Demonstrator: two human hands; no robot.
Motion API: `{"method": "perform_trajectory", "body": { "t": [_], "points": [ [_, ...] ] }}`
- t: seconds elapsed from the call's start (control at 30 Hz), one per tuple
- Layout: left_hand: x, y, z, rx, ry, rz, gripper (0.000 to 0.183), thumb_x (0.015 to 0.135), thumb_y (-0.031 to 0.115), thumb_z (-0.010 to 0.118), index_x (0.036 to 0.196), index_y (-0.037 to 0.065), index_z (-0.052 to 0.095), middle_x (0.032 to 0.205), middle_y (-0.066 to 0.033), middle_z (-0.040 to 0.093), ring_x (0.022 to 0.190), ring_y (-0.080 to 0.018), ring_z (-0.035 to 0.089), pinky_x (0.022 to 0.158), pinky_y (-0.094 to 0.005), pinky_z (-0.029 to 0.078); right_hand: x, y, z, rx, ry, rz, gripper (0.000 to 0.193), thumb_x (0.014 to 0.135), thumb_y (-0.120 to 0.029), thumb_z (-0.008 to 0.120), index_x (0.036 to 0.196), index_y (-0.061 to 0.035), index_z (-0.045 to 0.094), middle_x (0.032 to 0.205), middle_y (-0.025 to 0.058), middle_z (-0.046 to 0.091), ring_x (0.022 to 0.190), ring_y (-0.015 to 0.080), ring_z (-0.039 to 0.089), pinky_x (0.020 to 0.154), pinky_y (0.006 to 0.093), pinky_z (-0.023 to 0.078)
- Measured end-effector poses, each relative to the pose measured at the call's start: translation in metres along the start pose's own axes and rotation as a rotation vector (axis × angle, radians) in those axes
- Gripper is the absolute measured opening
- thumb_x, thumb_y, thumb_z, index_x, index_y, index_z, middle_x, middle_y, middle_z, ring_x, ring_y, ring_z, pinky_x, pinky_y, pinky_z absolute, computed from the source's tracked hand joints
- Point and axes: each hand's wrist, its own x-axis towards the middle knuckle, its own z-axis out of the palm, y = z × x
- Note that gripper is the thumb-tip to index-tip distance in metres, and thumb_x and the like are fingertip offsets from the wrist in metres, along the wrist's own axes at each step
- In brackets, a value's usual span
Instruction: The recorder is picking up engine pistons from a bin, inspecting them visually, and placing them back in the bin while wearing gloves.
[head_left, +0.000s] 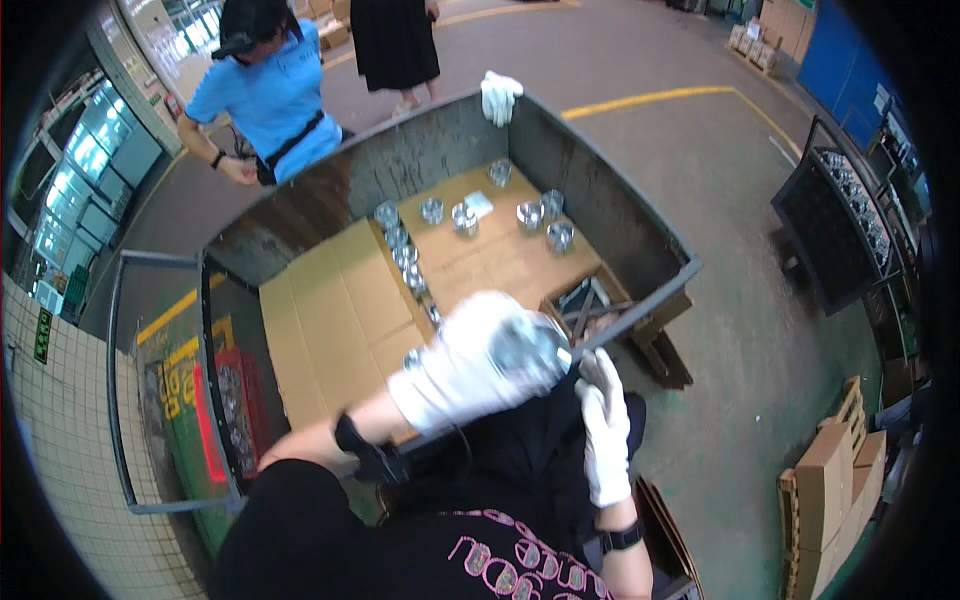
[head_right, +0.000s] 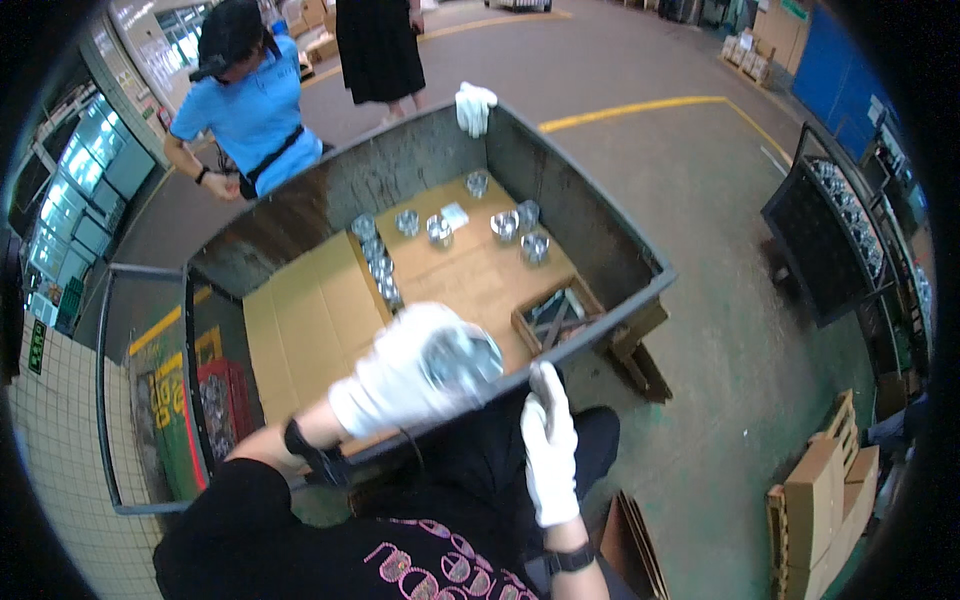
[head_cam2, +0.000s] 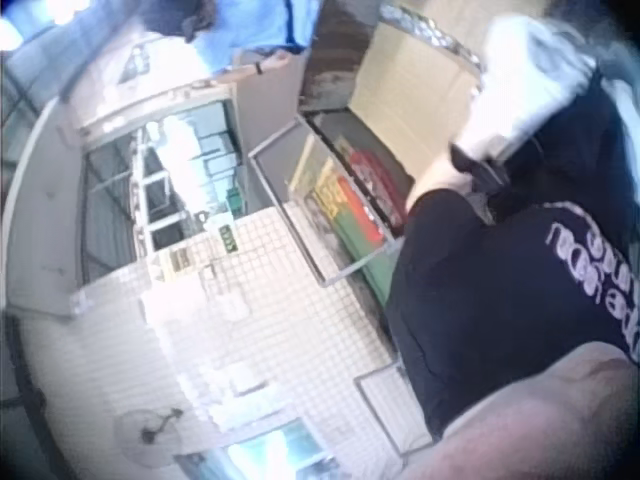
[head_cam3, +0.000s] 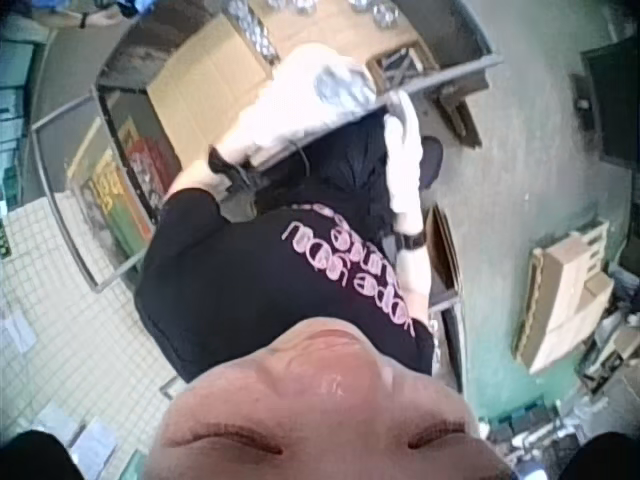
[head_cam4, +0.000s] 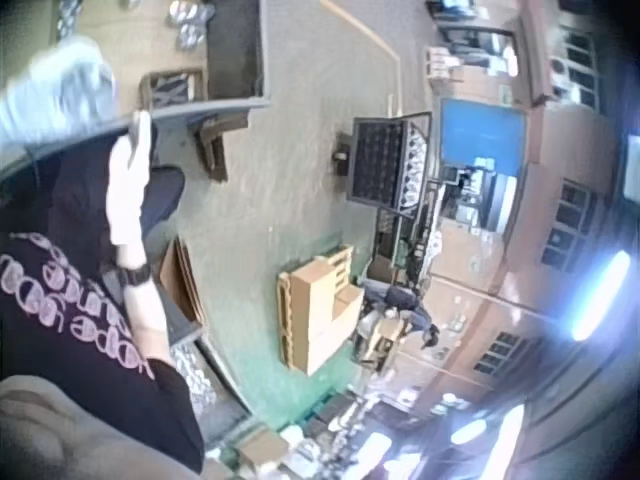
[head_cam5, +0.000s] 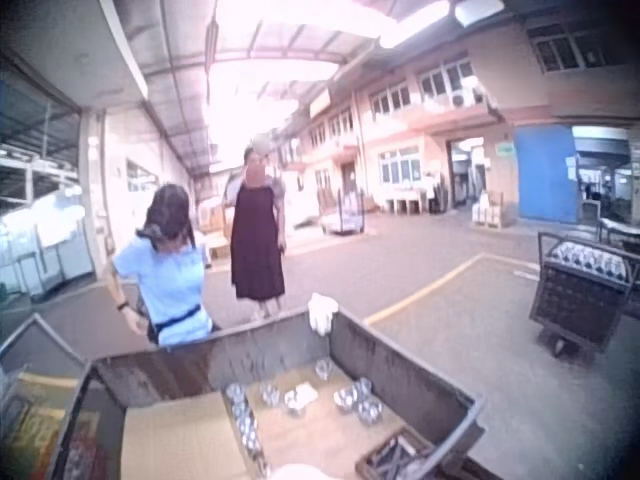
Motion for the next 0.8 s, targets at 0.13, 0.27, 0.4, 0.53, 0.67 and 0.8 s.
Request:
{"method": "perform_trajectory", "body": {
  "t": [0.13, 0.27, 0.4, 0.53, 0.67, 0.8],
  "points": [
    [-0.011, -0.08, -0.045, 0.123, 0.006, -0.669, 0.05, 0.063, 0.034, 0.085, 0.097, 0.004, 0.063, 0.095, -0.0145, 0.061, 0.088, -0.0256, 0.062, 0.079, -0.0343, 0.05, 0.008, 0.033, -0.008, -0.177, -0.026, 0.037, 0.044, 0.092, -0.01, 0.057, 0.135, -0.0035, 0.049, 0.133, 0.0141, 0.055, 0.122, 0.0225, 0.053, 0.103, 0.0319, 0.04],
    [-0.071, -0.21, -0.056, 0.405, -0.247, -0.85, 0.048, 0.061, 0.044, 0.077, 0.08, 0.001, 0.069, 0.083, -0.0198, 0.068, 0.081, -0.0327, 0.067, 0.076, -0.0388, 0.055, 0.024, 0.05, 0.017, -0.621, -0.095, -0.282, 0.037, 0.084, -0.006, 0.063, 0.12, -0.0053, 0.061, 0.121, 0.0154, 0.062, 0.12, 0.032, 0.055, 0.103, 0.0396, 0.041],
    [-0.146, -0.314, -0.002, 0.321, -0.317, -0.92, 0.038, 0.063, 0.039, 0.077, 0.079, 0.006, 0.071, 0.08, -0.016, 0.07, 0.076, -0.033, 0.067, 0.074, -0.041, 0.054, 0.04, 0.069, 0.042, -0.814, -0.171, -0.451, 0.028, 0.082, -0.009, 0.064, 0.111, -0.0071, 0.064, 0.112, 0.0103, 0.065, 0.114, 0.0329, 0.057, 0.104, 0.0481, 0.038],
    [-0.184, -0.356, 0.046, 0.223, -0.312, -1.051, 0.06, 0.063, 0.046, 0.078, 0.105, 0.004, 0.064, 0.112, -0.0197, 0.062, 0.109, -0.0362, 0.057, 0.097, -0.0422, 0.046, 0.052, 0.069, 0.053, -1.075, -0.291, -0.562, 0.021, 0.081, -0.016, 0.064, 0.1, -0.0071, 0.064, 0.099, 0.0092, 0.064, 0.102, 0.0315, 0.057, 0.1, 0.051, 0.036],
    [-0.169, -0.339, 0.081, 0.166, -0.167, -0.929, 0.028, 0.082, 0.034, 0.063, 0.096, 0.01, 0.064, 0.097, -0.0222, 0.062, 0.097, -0.0415, 0.056, 0.086, -0.0489, 0.046, 0.055, 0.059, 0.049, -1.123, -0.271, -0.489, 0.021, 0.081, -0.016, 0.064, 0.101, -0.0089, 0.063, 0.101, 0.0082, 0.064, 0.103, 0.0308, 0.057, 0.102, 0.0512, 0.034],
    [-0.202, -0.348, 0.098, -0.024, -0.066, -0.871, 0.021, 0.081, 0.026, 0.065, 0.095, 0.01, 0.068, 0.093, -0.0216, 0.065, 0.088, -0.0397, 0.062, 0.081, -0.046, 0.051, 0.052, 0.072, 0.048, -1.156, -0.256, -0.53, 0.023, 0.078, -0.019, 0.068, 0.1, -0.0115, 0.065, 0.096, 0.0049, 0.066, 0.096, 0.0294, 0.06, 0.097, 0.0503, 0.039]
  ]
}}
